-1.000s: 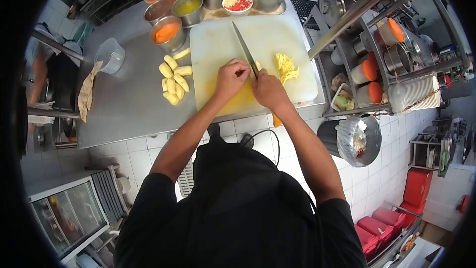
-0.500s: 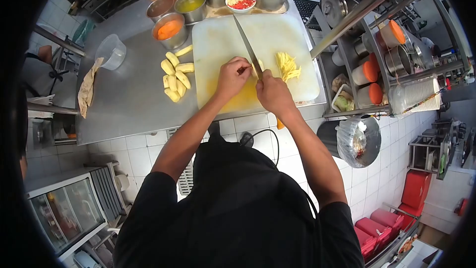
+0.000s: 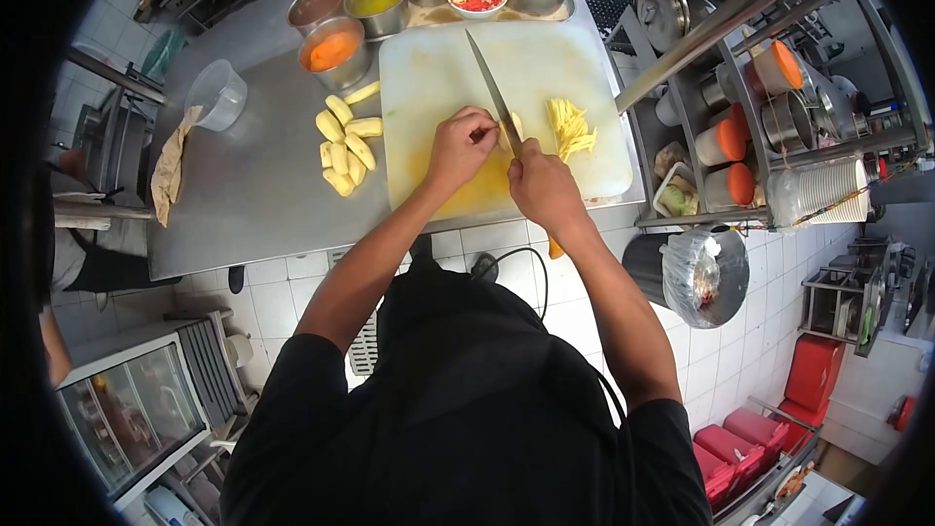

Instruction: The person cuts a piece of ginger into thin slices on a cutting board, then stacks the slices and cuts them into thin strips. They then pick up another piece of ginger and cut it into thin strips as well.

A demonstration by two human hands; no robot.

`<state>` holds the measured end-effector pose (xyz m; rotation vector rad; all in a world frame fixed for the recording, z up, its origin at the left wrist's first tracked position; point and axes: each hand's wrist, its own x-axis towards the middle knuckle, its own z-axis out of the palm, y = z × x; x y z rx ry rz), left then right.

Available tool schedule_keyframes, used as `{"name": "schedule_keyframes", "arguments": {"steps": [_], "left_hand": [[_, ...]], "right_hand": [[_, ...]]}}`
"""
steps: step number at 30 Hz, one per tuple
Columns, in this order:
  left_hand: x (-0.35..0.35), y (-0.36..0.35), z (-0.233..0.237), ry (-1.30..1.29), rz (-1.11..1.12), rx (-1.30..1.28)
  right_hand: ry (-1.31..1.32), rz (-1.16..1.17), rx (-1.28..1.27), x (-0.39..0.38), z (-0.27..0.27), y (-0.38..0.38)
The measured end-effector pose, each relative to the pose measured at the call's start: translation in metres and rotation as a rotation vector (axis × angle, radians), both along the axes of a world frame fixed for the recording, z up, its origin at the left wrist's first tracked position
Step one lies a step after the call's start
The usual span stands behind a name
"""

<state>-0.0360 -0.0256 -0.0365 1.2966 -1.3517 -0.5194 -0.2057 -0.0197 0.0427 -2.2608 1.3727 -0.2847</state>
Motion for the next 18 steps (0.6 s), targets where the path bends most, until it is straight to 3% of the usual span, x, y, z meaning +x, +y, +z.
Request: {"name": "schedule_keyframes", "arguments": {"steps": [13,18], "left_hand": [[0.001,0.002,0.007,0.042,-0.017,0.042],[0.0,0.001,0.006,0.059,-0.028,0.055]], "right_hand": [[0.048,0.014,0.048,0.007,0.008,-0.004],[0.032,0.009,0.044,0.005,-0.016,-0.014]]}}
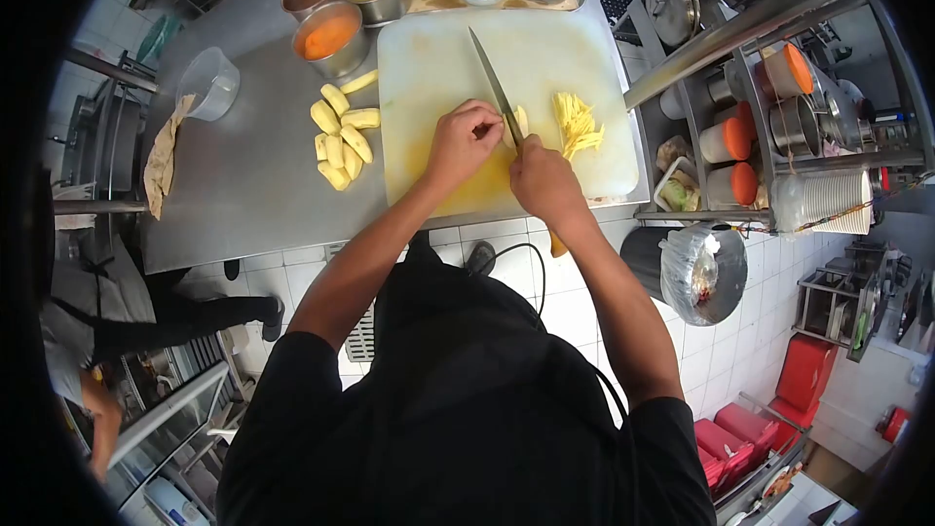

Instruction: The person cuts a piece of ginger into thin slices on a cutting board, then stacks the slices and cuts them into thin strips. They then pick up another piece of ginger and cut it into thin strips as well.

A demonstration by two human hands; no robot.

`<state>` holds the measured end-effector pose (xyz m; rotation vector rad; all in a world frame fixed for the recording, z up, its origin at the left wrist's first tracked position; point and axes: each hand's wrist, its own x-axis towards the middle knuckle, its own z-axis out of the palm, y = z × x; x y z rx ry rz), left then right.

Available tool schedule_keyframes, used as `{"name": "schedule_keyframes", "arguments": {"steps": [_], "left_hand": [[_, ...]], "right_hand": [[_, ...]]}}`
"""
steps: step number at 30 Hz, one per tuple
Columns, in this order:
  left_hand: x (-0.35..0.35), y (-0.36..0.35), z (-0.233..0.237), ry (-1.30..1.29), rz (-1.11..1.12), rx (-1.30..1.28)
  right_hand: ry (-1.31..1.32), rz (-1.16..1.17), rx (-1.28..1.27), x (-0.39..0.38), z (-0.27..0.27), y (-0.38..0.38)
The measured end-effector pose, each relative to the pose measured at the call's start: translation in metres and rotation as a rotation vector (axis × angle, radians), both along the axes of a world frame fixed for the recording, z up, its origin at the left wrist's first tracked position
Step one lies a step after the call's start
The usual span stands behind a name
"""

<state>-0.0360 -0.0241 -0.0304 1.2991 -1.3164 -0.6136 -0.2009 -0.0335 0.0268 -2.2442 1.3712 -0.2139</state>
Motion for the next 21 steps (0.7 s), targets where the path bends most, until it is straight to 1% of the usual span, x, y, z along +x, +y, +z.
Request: {"name": "schedule_keyframes", "arguments": {"steps": [4,6,12,21], "left_hand": [[0.0,-0.002,-0.001,0.023,0.001,-0.004],[0.0,0.0,-0.001,0.03,0.004,0.014],[0.0,-0.001,-0.004,-0.047,0.033,-0.019],[0.0,0.0,0.001,-0.006,0.015,0.005]], "right_hand": [[-0.02,-0.02,0.035,-0.004,0.004,0.004],[-0.035,-0.011,-0.009,-0.005,0.006,0.009],[-0.053,-0.001,-0.031,-0.005,0.017,0.015],[-0.03,0.015,-0.033,-0.004,0.015,0.011]]}}
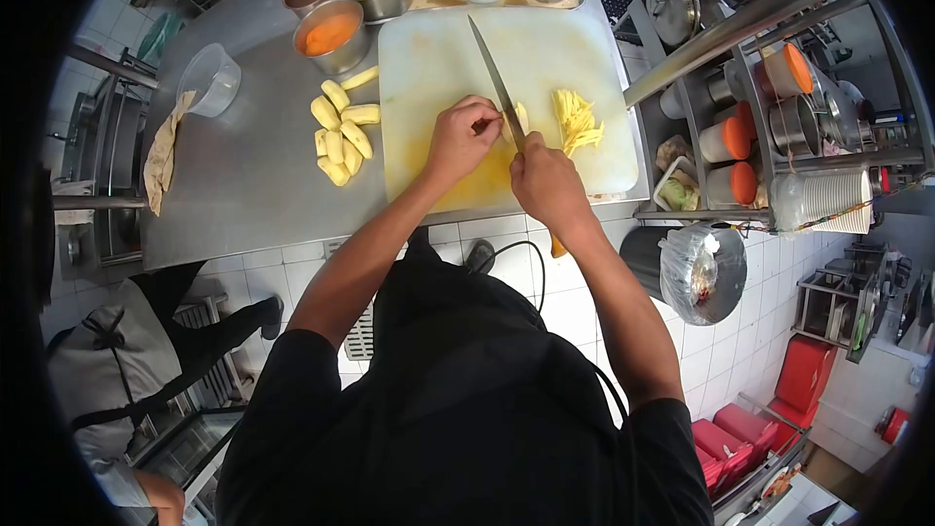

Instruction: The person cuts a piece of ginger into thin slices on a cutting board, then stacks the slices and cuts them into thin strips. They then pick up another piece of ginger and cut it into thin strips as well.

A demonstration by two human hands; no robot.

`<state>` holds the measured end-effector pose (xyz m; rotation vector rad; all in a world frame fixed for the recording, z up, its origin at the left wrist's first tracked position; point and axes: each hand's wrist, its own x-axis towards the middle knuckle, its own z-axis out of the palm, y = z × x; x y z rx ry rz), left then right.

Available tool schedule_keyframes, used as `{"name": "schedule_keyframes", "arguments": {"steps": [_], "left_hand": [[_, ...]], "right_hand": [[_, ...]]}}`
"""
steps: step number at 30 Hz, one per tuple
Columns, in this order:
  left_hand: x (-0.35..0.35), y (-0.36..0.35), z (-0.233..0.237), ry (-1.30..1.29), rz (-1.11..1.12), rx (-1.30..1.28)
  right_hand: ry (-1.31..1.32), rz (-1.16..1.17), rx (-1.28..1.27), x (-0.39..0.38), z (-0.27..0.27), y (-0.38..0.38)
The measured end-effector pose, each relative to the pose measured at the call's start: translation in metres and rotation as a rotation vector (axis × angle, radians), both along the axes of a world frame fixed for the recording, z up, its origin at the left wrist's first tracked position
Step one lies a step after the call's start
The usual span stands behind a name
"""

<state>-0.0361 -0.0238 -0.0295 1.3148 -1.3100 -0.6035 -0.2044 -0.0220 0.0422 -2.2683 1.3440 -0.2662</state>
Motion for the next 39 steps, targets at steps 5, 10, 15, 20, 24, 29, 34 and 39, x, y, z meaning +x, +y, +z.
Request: {"name": "schedule_keyframes", "arguments": {"steps": [5,10,15,20,24,29,34,39], "left_hand": [[0.001,0.001,0.002,-0.003,0.019,0.004],[0.001,-0.004,-0.006,-0.087,0.012,-0.059],[0.0,-0.002,-0.007,-0.066,0.017,-0.05],[0.0,-0.004,-0.01,-0.072,0.022,-0.053],[0.0,-0.002,-0.008,-0.052,0.017,-0.027],[0.001,-0.001,-0.005,-0.046,0.008,-0.013],[0.001,-0.002,-0.004,-0.046,0.008,-0.012],[0.0,-0.001,-0.004,-0.007,-0.003,0.015]], "right_hand": [[0.013,0.0,0.002,0.007,-0.005,-0.001],[0.012,-0.033,0.009,0.004,-0.023,-0.01],[0.001,-0.039,0.017,0.002,-0.007,-0.001],[0.022,-0.029,-0.005,0.0,-0.001,0.003],[0.001,-0.018,0.011,0.0,0.001,0.005],[0.024,-0.035,0.003,0.002,0.0,0.006],[0.002,-0.032,0.003,0.001,0.004,0.005],[0.011,-0.037,0.002,0.001,0.0,0.004]]}}
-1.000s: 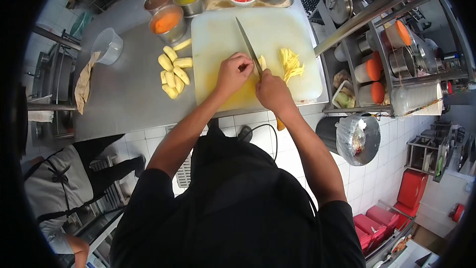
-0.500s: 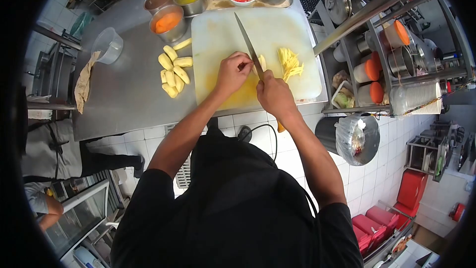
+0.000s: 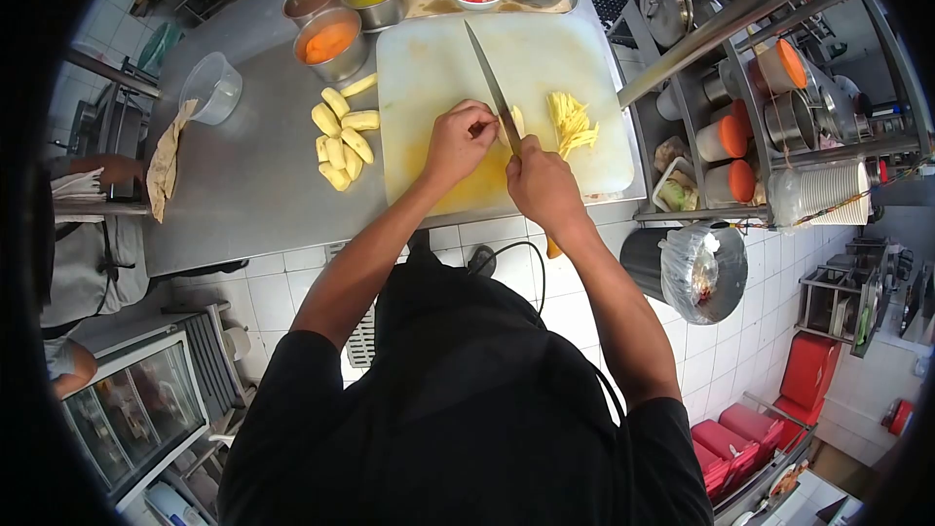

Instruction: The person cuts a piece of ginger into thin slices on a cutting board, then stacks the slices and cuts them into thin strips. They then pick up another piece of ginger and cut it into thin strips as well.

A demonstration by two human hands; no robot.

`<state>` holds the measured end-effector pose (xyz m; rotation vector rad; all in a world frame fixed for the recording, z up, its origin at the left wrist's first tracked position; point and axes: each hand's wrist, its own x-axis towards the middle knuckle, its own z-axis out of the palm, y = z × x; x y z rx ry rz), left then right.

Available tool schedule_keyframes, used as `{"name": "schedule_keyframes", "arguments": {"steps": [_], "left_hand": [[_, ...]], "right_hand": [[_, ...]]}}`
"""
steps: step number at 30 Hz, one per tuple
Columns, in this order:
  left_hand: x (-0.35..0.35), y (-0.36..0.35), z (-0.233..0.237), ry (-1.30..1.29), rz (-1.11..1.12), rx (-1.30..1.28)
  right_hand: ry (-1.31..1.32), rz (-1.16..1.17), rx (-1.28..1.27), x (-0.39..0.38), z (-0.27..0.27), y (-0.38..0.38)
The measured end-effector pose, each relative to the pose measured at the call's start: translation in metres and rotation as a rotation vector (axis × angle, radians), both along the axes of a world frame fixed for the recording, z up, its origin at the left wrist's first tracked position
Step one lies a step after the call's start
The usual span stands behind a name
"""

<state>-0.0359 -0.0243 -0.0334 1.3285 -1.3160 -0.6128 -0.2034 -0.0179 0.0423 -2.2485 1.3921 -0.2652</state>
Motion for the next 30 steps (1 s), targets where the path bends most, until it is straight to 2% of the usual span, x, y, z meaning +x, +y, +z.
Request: {"name": "schedule_keyframes", "arguments": {"steps": [3,16,20,30], "left_hand": [[0.0,-0.001,-0.002,-0.033,0.011,-0.051],[0.0,0.001,0.004,-0.008,0.001,0.005],[-0.002,0.004,-0.006,-0.014,-0.005,-0.014],[0.001,-0.002,-0.005,-0.047,0.009,-0.055]], "right_hand": [[-0.004,0.004,0.0,0.0,0.0,-0.001],[0.012,0.021,0.016,0.004,0.005,-0.004],[0.064,-0.018,0.028,0.003,-0.023,-0.006],[-0.003,-0.014,0.0,0.0,-0.001,-0.001]]}}
